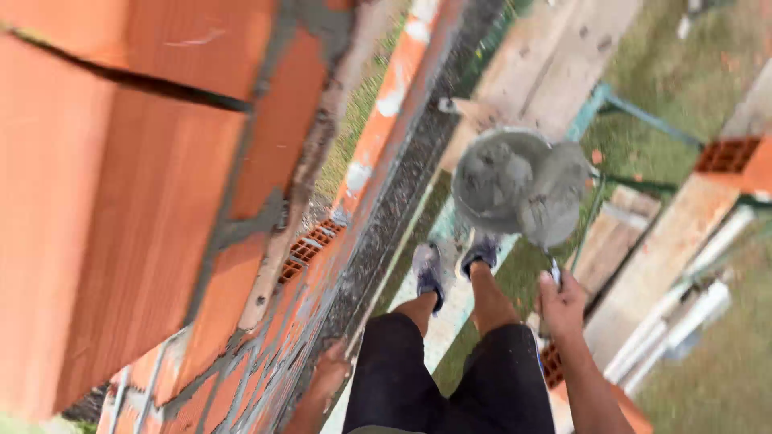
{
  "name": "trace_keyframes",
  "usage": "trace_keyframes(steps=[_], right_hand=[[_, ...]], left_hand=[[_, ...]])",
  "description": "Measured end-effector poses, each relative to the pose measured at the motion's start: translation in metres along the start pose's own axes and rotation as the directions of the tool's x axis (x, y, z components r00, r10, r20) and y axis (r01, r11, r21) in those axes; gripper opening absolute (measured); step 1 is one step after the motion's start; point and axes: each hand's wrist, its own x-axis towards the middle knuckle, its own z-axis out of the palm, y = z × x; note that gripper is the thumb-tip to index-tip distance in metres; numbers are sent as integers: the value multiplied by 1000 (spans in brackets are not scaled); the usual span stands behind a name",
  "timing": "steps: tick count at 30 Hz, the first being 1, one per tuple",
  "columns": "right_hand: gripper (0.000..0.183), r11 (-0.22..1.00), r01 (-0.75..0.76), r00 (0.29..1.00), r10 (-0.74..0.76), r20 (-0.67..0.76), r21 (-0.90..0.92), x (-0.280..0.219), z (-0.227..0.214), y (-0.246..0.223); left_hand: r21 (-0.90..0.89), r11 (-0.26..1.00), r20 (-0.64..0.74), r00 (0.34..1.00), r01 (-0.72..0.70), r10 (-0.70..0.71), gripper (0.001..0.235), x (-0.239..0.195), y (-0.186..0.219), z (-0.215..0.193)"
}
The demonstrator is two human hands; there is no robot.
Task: Applying mortar to a brick wall using a trowel while standing on scaffolding
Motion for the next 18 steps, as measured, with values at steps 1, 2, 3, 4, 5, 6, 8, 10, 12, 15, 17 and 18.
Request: trace_keyframes(steps=[1,2,3,4,5,6,8,10,12,15,17,18], right_hand=[[26,998,61,996,-61,69,0,-8,-2,-31],[26,996,93,994,-92,56,-15,-13,-3,-58],[27,994,97,995,-95,30,-52,-35,-22,-78],[27,989,133,988,-127,88,-71,-39,-19,-106],[27,987,134,989,-127,82,-93,-51,-23,-130],[27,984,136,989,-128,74,-114,-59,-25,-151],[27,980,165,982,-153,108,-111,-68,-29,-175],[27,976,195,974,-181,138,-96,-70,-32,-189],[22,970,241,947,-241,213,24,-64,-36,-192],[19,992,116,966,-122,228,42,-82,-19,-227],[19,987,149,947,-159,279,57,-69,-29,-213],[19,979,180,924,-202,324,95,-61,-28,-207]], left_hand=[[-73,997,-48,998,-30,27,89,-8,-3,-5],[-139,989,-76,996,-48,37,81,-13,-5,-11],[-197,980,-77,997,-34,20,74,-29,-24,-6],[-260,965,-101,995,-39,13,74,-45,-24,-7],[-197,977,-150,988,-79,50,58,-57,-21,-8],[-131,985,-196,977,-114,87,43,-65,-19,-9],[-219,972,-162,985,-91,55,58,-83,-16,-3],[-298,951,-130,991,-78,41,73,-107,-18,2],[-231,973,-108,994,-28,3,81,-133,-13,3],[-492,870,-79,997,-27,-14,80,-152,-36,15],[-515,857,-96,993,6,-64,80,-183,-47,23],[-526,850,-126,987,22,-103,80,-197,-49,21]])
